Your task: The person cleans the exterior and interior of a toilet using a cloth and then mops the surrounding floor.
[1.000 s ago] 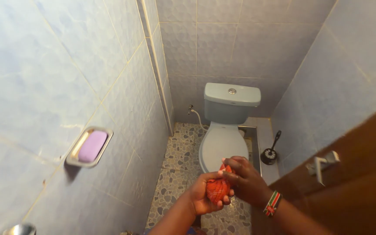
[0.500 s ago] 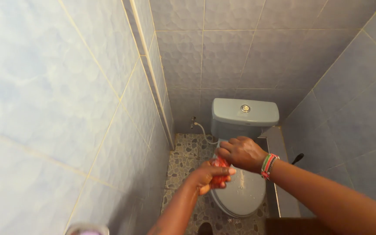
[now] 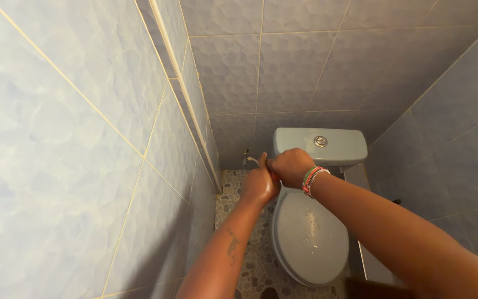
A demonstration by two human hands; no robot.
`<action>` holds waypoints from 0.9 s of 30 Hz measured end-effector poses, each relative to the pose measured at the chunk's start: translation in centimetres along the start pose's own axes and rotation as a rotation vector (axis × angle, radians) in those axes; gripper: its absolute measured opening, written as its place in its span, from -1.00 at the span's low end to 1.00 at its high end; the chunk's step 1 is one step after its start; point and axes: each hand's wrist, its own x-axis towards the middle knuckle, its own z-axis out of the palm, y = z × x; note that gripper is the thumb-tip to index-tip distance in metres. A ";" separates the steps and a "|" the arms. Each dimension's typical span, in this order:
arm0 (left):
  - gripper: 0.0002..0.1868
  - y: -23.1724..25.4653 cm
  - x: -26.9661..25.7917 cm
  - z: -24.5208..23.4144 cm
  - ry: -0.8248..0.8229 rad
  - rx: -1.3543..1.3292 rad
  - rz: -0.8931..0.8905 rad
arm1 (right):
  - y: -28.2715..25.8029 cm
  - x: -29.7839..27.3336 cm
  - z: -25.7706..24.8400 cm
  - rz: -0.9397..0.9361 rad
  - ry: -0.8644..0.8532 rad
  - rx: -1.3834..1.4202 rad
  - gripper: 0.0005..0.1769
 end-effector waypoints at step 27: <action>0.34 -2.5 -2.2 2.3 0.527 -0.282 0.527 | 1.2 -1.2 8.5 0.544 -0.068 1.682 -0.25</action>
